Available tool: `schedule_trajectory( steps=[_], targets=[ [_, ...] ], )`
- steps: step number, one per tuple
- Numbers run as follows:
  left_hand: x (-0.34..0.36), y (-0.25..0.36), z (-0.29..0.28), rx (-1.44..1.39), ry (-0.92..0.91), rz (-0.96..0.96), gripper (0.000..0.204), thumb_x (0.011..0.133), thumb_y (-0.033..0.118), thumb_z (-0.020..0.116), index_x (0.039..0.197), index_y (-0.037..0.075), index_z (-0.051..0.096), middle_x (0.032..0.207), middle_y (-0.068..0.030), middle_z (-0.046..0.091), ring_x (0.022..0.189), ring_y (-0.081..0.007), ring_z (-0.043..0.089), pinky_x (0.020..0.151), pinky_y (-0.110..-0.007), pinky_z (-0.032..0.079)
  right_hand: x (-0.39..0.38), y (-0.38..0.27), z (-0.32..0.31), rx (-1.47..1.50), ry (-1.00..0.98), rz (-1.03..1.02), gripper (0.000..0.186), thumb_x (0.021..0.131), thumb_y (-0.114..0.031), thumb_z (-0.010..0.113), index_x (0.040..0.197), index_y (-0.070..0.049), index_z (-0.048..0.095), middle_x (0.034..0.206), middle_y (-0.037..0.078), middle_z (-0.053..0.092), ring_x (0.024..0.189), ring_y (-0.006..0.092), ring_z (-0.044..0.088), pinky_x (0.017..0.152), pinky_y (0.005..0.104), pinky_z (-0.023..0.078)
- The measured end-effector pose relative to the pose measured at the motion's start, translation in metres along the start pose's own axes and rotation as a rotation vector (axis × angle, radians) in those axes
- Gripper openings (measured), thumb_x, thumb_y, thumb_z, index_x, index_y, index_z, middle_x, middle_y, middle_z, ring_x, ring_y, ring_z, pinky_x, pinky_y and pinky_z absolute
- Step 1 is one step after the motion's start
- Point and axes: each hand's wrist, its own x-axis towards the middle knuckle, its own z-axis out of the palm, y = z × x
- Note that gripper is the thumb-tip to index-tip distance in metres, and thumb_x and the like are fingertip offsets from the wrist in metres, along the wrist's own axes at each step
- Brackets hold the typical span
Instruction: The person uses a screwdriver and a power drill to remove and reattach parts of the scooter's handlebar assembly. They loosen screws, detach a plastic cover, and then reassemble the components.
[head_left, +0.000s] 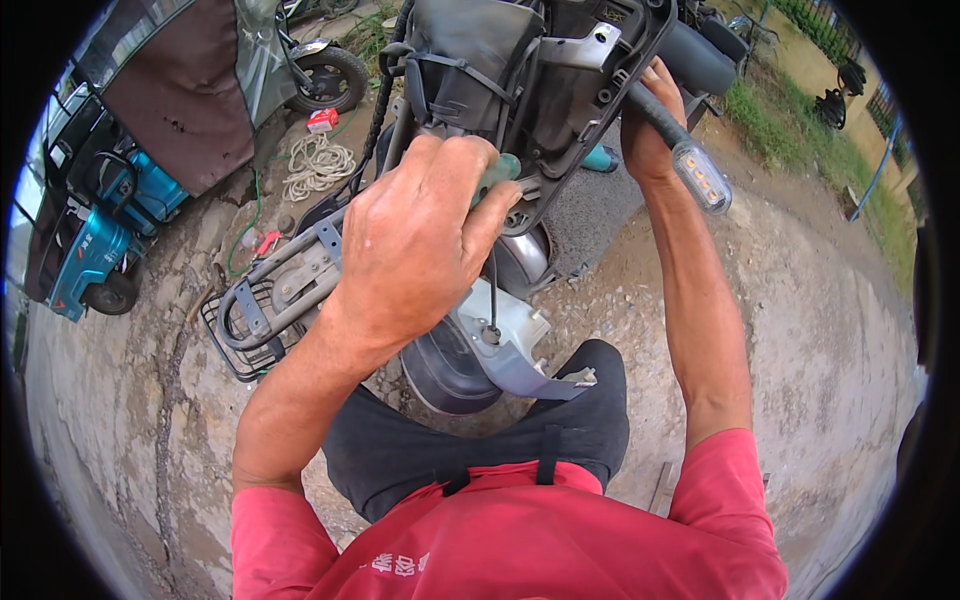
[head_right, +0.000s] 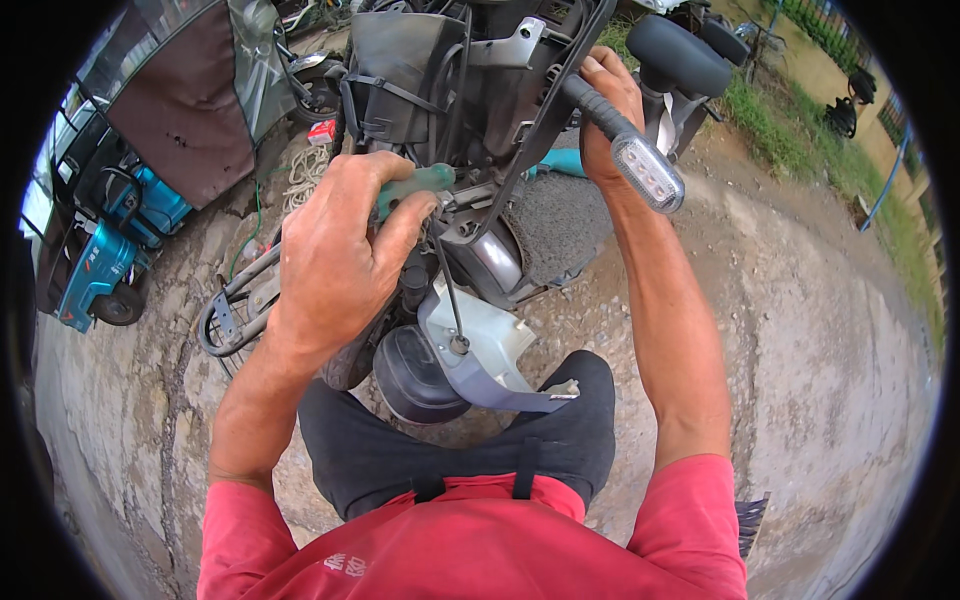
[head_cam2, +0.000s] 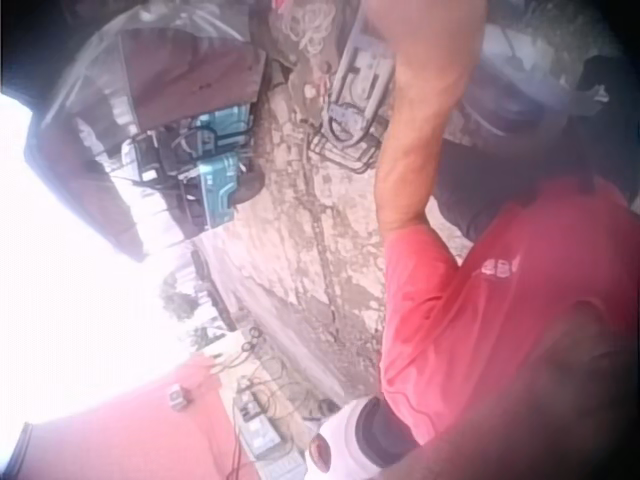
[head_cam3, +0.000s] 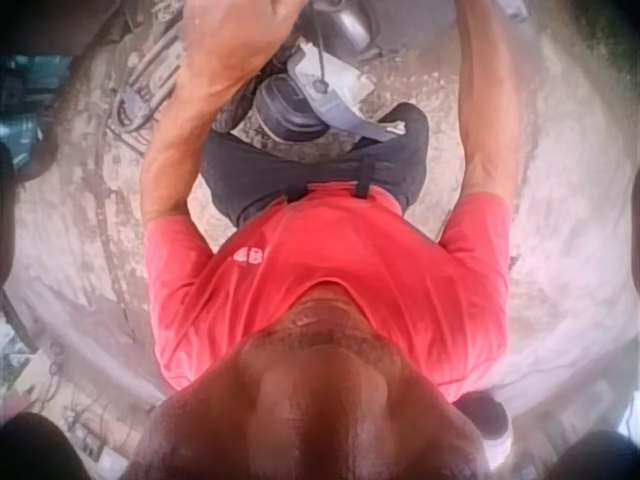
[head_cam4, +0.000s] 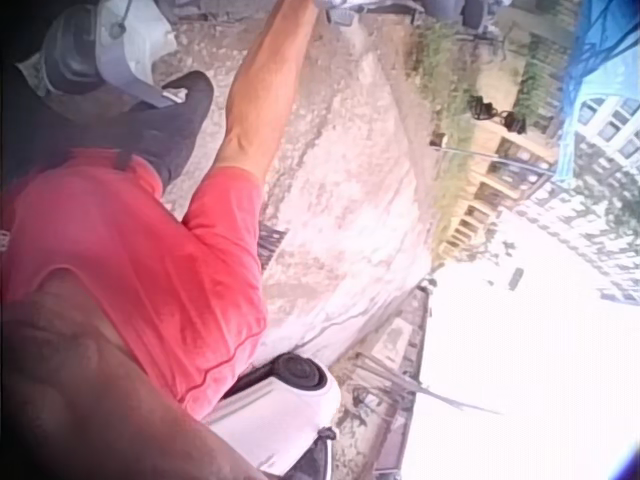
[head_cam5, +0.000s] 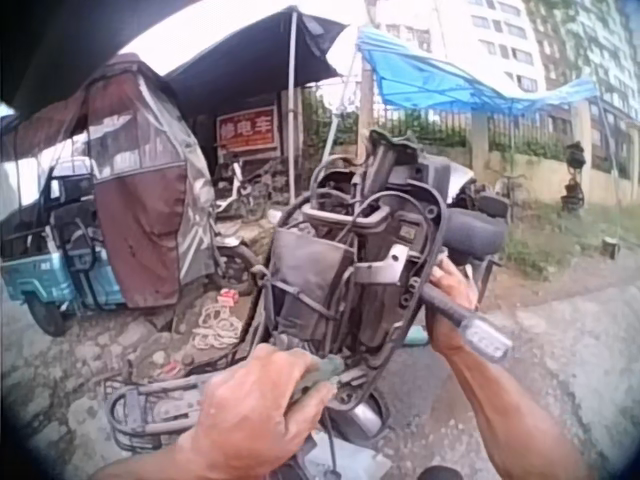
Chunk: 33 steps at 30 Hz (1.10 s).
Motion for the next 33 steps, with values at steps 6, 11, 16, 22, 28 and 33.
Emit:
schedule_trajectory(
  steps=[6, 11, 16, 22, 28, 33],
  targets=[
    [0.002, 0.007, 0.002, 0.018, -0.007, -0.004, 0.026, 0.085, 0.007, 0.079, 0.106, 0.003, 0.064, 0.093, -0.0138, 0.067, 0.08, -0.0345, 0.067, 0.069, -0.042, 0.053, 0.003, 0.008, -0.013, -0.136, -0.016, -0.057, 0.032, 0.106, -0.024, 0.047, 0.108, 0.0, 0.068, 0.09, 0.003, 0.064, 0.084, 0.0113, 0.059, 0.08, 0.0289, 0.049],
    [0.001, 0.008, 0.003, 0.049, -0.005, 0.027, 0.025, 0.086, 0.006, 0.079, 0.106, 0.003, 0.064, 0.093, -0.0129, 0.067, 0.078, -0.0339, 0.066, 0.069, -0.042, 0.052, 0.006, 0.011, -0.018, -0.318, -0.026, -0.099, 0.033, 0.105, -0.022, 0.046, 0.107, 0.003, 0.068, 0.101, 0.007, 0.065, 0.089, 0.017, 0.059, 0.084, 0.0321, 0.047],
    [0.002, 0.01, 0.003, 0.043, -0.005, 0.007, 0.024, 0.087, 0.006, 0.079, 0.106, 0.003, 0.065, 0.094, -0.0125, 0.067, 0.077, -0.0325, 0.066, 0.067, -0.041, 0.052, 0.006, 0.015, -0.024, -0.574, -0.033, -0.244, 0.029, 0.104, -0.018, 0.048, 0.109, 0.002, 0.069, 0.106, 0.012, 0.065, 0.091, 0.0245, 0.061, 0.086, 0.0344, 0.048],
    [0.003, 0.008, 0.006, 0.056, 0.048, 0.047, 0.025, 0.085, 0.012, 0.08, 0.103, 0.005, 0.064, 0.086, -0.0134, 0.063, 0.07, -0.0338, 0.065, 0.06, -0.042, 0.052, 0.003, 0.011, -0.02, -0.514, -0.05, -0.211, 0.03, 0.105, -0.017, 0.048, 0.113, 0.001, 0.07, 0.106, 0.011, 0.066, 0.091, 0.0236, 0.062, 0.085, 0.0332, 0.049],
    [0.005, 0.01, 0.004, 0.038, 0.025, 0.014, 0.025, 0.085, 0.011, 0.08, 0.103, 0.005, 0.064, 0.086, -0.0129, 0.063, 0.071, -0.0335, 0.065, 0.061, -0.043, 0.052, 0.005, 0.013, -0.022, -0.418, -0.054, -0.198, 0.031, 0.106, -0.018, 0.047, 0.113, 0.002, 0.07, 0.105, 0.01, 0.066, 0.09, 0.0216, 0.063, 0.085, 0.0318, 0.051],
    [0.004, 0.011, 0.001, 0.021, -0.038, 0.003, 0.027, 0.086, 0.004, 0.078, 0.11, 0.003, 0.064, 0.096, -0.0139, 0.066, 0.078, -0.0344, 0.066, 0.067, -0.042, 0.052, 0.005, 0.016, -0.022, -0.435, -0.035, -0.219, 0.034, 0.106, -0.023, 0.048, 0.111, 0.002, 0.07, 0.103, 0.008, 0.066, 0.09, 0.0169, 0.062, 0.082, 0.032, 0.051]
  ],
)
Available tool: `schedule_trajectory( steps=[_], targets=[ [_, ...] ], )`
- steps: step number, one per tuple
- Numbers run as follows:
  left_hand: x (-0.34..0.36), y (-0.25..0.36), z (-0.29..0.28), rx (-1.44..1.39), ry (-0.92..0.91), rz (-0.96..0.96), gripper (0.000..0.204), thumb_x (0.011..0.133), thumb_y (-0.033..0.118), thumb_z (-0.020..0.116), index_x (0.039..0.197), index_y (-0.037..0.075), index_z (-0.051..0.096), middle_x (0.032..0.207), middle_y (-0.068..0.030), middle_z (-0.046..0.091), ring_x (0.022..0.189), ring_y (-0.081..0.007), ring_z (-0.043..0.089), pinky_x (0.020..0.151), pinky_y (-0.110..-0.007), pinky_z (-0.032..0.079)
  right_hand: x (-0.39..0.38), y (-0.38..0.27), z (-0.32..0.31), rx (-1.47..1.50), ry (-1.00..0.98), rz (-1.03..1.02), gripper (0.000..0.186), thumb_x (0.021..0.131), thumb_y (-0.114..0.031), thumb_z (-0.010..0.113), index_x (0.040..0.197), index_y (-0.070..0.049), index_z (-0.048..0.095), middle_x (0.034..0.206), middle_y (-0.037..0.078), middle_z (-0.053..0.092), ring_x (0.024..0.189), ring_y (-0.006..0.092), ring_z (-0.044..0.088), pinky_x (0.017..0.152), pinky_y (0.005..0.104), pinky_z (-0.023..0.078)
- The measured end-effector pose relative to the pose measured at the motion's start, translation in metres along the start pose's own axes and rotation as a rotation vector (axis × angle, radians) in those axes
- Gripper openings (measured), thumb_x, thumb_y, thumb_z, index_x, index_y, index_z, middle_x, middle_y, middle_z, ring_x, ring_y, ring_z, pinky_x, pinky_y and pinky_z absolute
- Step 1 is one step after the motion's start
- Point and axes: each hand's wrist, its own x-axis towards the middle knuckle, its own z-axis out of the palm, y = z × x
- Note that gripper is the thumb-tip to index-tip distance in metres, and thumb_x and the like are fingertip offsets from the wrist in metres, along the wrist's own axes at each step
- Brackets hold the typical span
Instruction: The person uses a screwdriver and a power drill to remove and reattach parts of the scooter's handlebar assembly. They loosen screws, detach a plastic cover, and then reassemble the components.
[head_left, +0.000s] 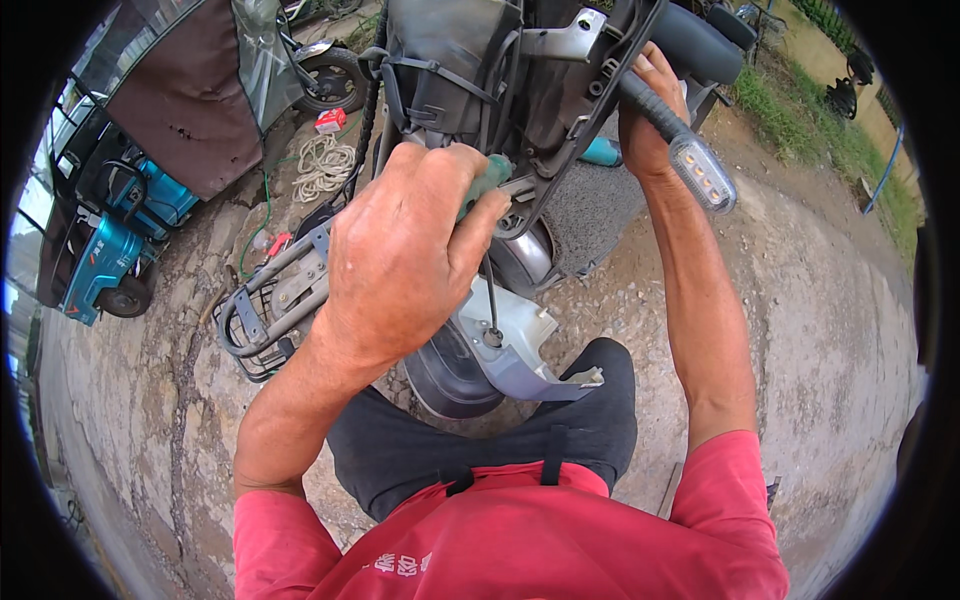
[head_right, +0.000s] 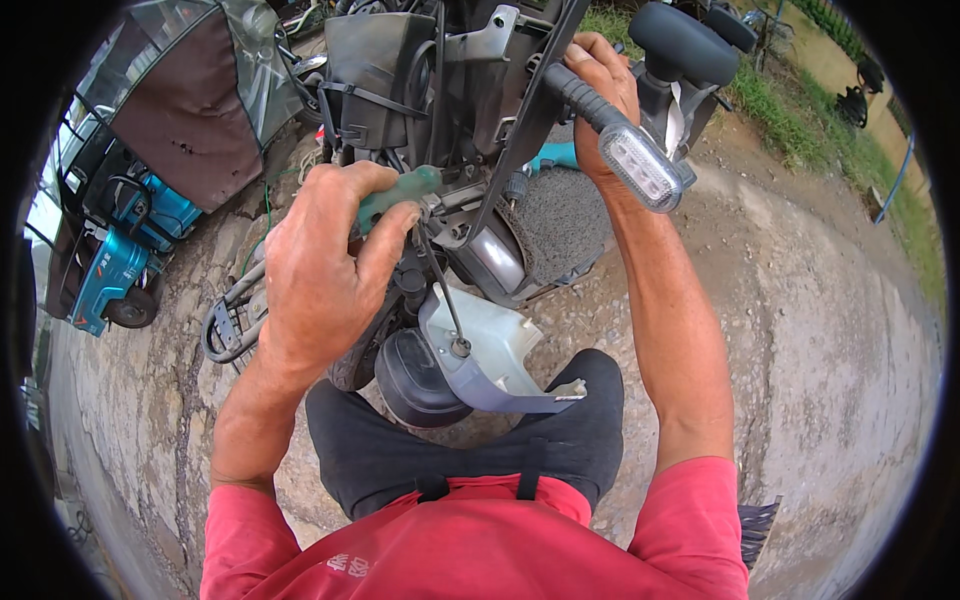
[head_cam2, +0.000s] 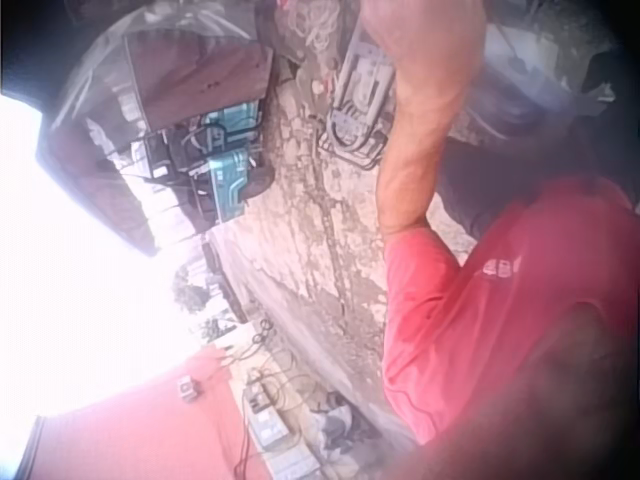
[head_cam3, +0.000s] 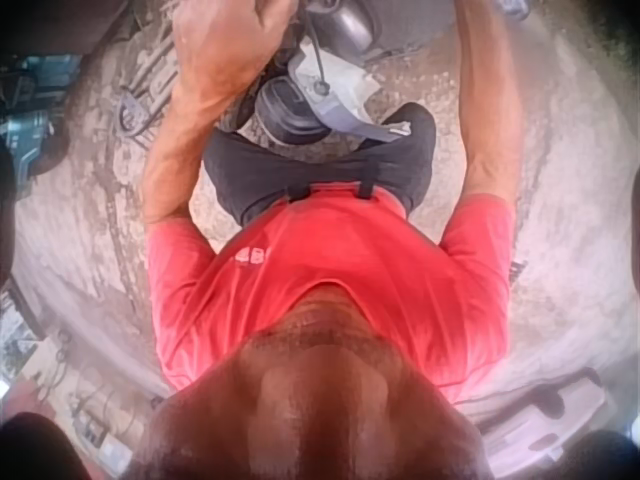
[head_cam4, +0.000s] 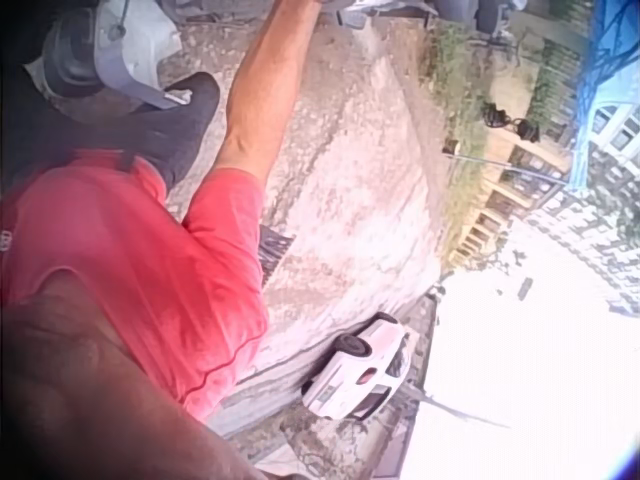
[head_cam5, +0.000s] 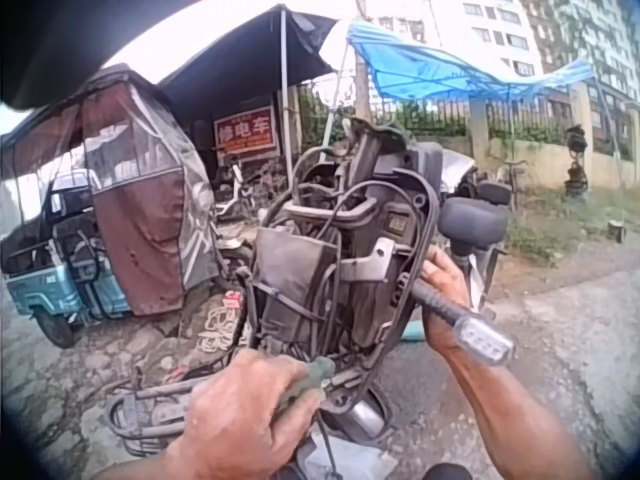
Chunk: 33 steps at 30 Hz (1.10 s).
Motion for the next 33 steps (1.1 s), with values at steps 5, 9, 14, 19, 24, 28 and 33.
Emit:
schedule_trajectory(
  steps=[5, 9, 14, 19, 24, 28, 33],
  targets=[
    [0.006, -0.002, -0.006, 0.024, -0.057, 0.071, 0.025, 0.086, 0.006, 0.076, 0.107, 0.006, 0.062, 0.093, -0.0146, 0.058, 0.078, -0.0379, 0.064, 0.067, -0.047, 0.052, -0.001, -0.008, 0.004, 0.263, 0.016, 0.18, 0.035, 0.105, -0.03, 0.05, 0.11, -0.001, 0.069, 0.091, 0.004, 0.068, 0.082, 0.0104, 0.062, 0.075, 0.0299, 0.051],
    [0.013, 0.001, -0.016, 0.072, -0.158, 0.049, 0.026, 0.087, 0.006, 0.076, 0.11, 0.005, 0.063, 0.097, -0.0165, 0.062, 0.084, -0.0382, 0.066, 0.07, -0.045, 0.052, -0.002, -0.014, 0.01, 0.28, 0.033, 0.132, 0.033, 0.105, -0.032, 0.051, 0.109, -0.004, 0.068, 0.084, 0.001, 0.067, 0.076, 0.0065, 0.061, 0.07, 0.0259, 0.049],
    [0.013, 0.002, -0.014, 0.106, -0.235, -0.249, 0.03, 0.089, 0.017, 0.079, 0.111, 0.004, 0.063, 0.095, -0.019, 0.068, 0.083, -0.037, 0.069, 0.071, -0.042, 0.054, -0.003, -0.012, 0.011, 0.331, 0.035, 0.128, 0.033, 0.105, -0.031, 0.051, 0.109, -0.004, 0.069, 0.084, 0.001, 0.067, 0.077, 0.0072, 0.061, 0.07, 0.0261, 0.049],
    [0.02, 0.004, -0.018, 0.127, -0.169, -0.062, 0.034, 0.089, 0.025, 0.079, 0.105, 0.002, 0.061, 0.093, -0.0193, 0.066, 0.077, -0.0382, 0.067, 0.065, -0.046, 0.053, 0.001, -0.001, 0.007, 0.104, 0.068, 0.039, 0.036, 0.105, -0.031, 0.049, 0.108, -0.002, 0.069, 0.083, 0.003, 0.066, 0.075, 0.0101, 0.06, 0.07, 0.0279, 0.048],
    [0.016, -0.009, -0.013, 0.064, -0.077, 0.108, 0.029, 0.089, 0.022, 0.078, 0.103, 0.003, 0.062, 0.094, -0.0185, 0.065, 0.078, -0.0384, 0.067, 0.065, -0.046, 0.053, -0.001, -0.005, 0.006, 0.133, 0.018, 0.092, 0.035, 0.106, -0.029, 0.047, 0.109, -0.001, 0.069, 0.087, 0.003, 0.066, 0.075, 0.0107, 0.059, 0.07, 0.0284, 0.048],
    [0.018, -0.006, -0.006, 0.068, -0.084, -0.071, 0.023, 0.089, 0.007, 0.073, 0.109, 0.003, 0.062, 0.094, -0.0163, 0.063, 0.08, -0.0341, 0.066, 0.069, -0.039, 0.052, -0.002, -0.01, 0.004, 0.168, 0.014, 0.111, 0.034, 0.106, -0.028, 0.048, 0.11, -0.001, 0.07, 0.092, 0.003, 0.066, 0.078, 0.011, 0.06, 0.075, 0.0281, 0.05],
    [0.021, 0.004, -0.013, 0.073, -0.091, 0.019, 0.024, 0.087, 0.003, 0.072, 0.109, 0.001, 0.062, 0.095, -0.0158, 0.06, 0.081, -0.0335, 0.065, 0.069, -0.039, 0.052, -0.004, -0.007, 0.005, 0.123, 0.01, 0.012, 0.035, 0.107, -0.03, 0.05, 0.114, -0.002, 0.07, 0.092, 0.002, 0.064, 0.084, 0.0103, 0.061, 0.08, 0.0285, 0.051]
  ],
)
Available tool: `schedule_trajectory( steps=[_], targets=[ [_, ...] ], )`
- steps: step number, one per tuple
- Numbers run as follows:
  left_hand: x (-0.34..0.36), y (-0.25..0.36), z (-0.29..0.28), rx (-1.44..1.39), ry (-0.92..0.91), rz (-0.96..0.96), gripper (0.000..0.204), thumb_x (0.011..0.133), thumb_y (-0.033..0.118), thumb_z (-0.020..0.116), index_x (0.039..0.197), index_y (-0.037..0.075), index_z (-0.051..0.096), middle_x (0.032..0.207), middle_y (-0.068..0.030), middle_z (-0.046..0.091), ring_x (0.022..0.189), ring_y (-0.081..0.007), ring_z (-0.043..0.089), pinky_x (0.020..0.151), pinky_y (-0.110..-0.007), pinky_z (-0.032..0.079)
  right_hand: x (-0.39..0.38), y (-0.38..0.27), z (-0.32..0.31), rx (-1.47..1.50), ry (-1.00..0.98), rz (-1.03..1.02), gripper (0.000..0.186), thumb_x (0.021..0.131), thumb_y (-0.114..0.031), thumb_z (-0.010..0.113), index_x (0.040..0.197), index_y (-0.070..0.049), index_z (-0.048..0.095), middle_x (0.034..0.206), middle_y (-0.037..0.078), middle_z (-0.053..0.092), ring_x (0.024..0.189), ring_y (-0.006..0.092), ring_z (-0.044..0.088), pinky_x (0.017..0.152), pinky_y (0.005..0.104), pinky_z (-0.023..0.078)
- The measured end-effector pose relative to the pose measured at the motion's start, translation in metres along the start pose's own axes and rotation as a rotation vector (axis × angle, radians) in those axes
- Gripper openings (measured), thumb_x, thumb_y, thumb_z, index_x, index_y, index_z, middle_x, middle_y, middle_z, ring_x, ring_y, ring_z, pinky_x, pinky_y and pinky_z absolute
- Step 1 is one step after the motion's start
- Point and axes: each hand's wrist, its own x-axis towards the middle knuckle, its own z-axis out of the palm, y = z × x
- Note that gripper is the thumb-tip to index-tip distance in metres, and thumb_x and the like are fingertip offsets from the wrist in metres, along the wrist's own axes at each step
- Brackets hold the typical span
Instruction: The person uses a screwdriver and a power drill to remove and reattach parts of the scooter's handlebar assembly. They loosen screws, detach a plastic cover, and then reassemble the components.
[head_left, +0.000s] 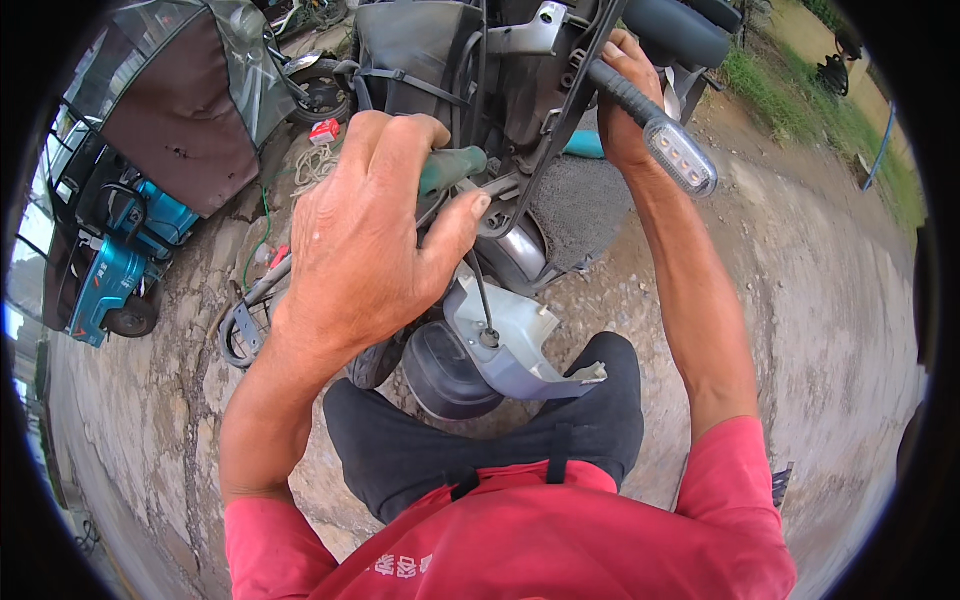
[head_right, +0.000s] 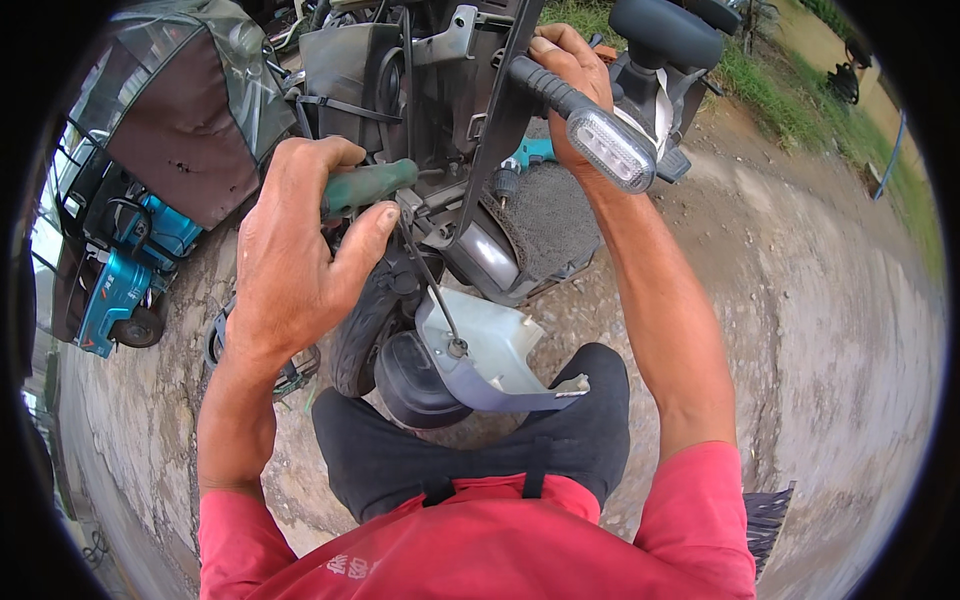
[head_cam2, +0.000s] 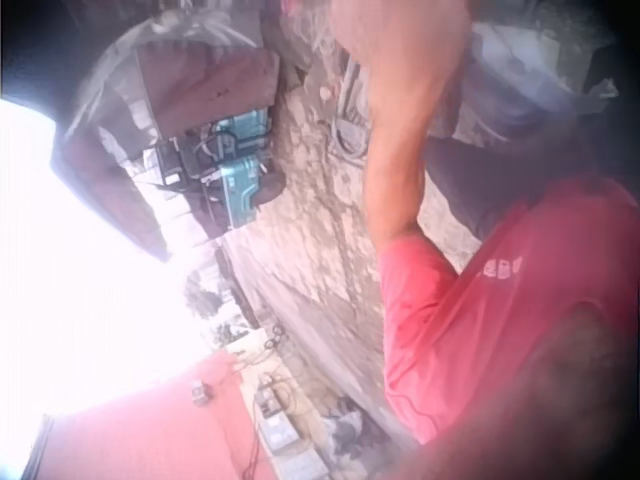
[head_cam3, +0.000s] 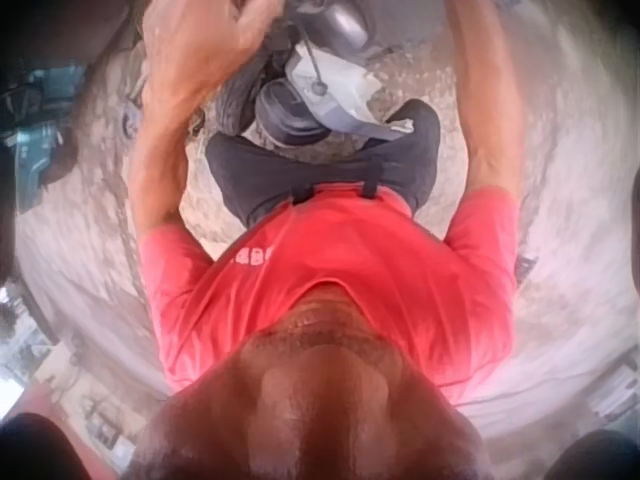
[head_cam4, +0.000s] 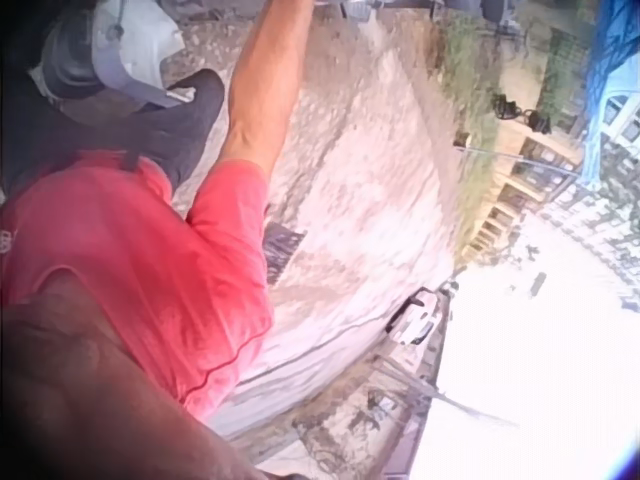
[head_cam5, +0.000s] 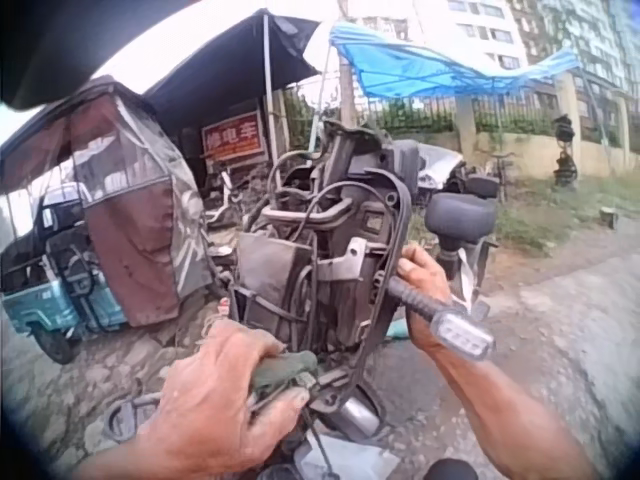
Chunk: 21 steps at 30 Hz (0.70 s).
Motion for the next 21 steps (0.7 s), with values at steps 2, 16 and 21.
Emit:
schedule_trajectory(
  steps=[2, 16, 21],
  targets=[
    [0.002, -0.001, -0.001, 0.002, 0.021, 0.088, 0.024, 0.087, 0.004, 0.072, 0.108, 0.002, 0.063, 0.095, -0.0153, 0.059, 0.082, -0.0348, 0.065, 0.07, -0.041, 0.052, 0.001, 0.003, -0.004, 0.053, -0.016, 0.046, 0.035, 0.106, -0.032, 0.052, 0.115, -0.003, 0.07, 0.088, 0.002, 0.064, 0.083, 0.0098, 0.061, 0.08, 0.0283, 0.052],
    [0.004, -0.002, -0.003, 0.017, -0.068, 0.162, 0.022, 0.089, 0.006, 0.07, 0.108, 0.0, 0.062, 0.095, -0.0156, 0.06, 0.082, -0.0355, 0.063, 0.075, -0.04, 0.052, 0.0, -0.012, 0.004, 0.112, 0.008, 0.01, 0.03, 0.103, -0.028, 0.057, 0.108, -0.002, 0.07, 0.085, -0.002, 0.062, 0.079, 0.0052, 0.056, 0.07, 0.0241, 0.046],
    [0.002, 0.001, 0.0, 0.059, -0.09, -0.141, 0.021, 0.094, 0.015, 0.072, 0.108, 0.001, 0.064, 0.094, -0.0166, 0.063, 0.081, -0.035, 0.066, 0.072, -0.039, 0.053, -0.001, -0.01, 0.004, 0.119, 0.018, 0.063, 0.029, 0.103, -0.029, 0.058, 0.108, -0.003, 0.07, 0.085, -0.002, 0.062, 0.078, 0.0047, 0.055, 0.069, 0.0248, 0.046]
  ],
)
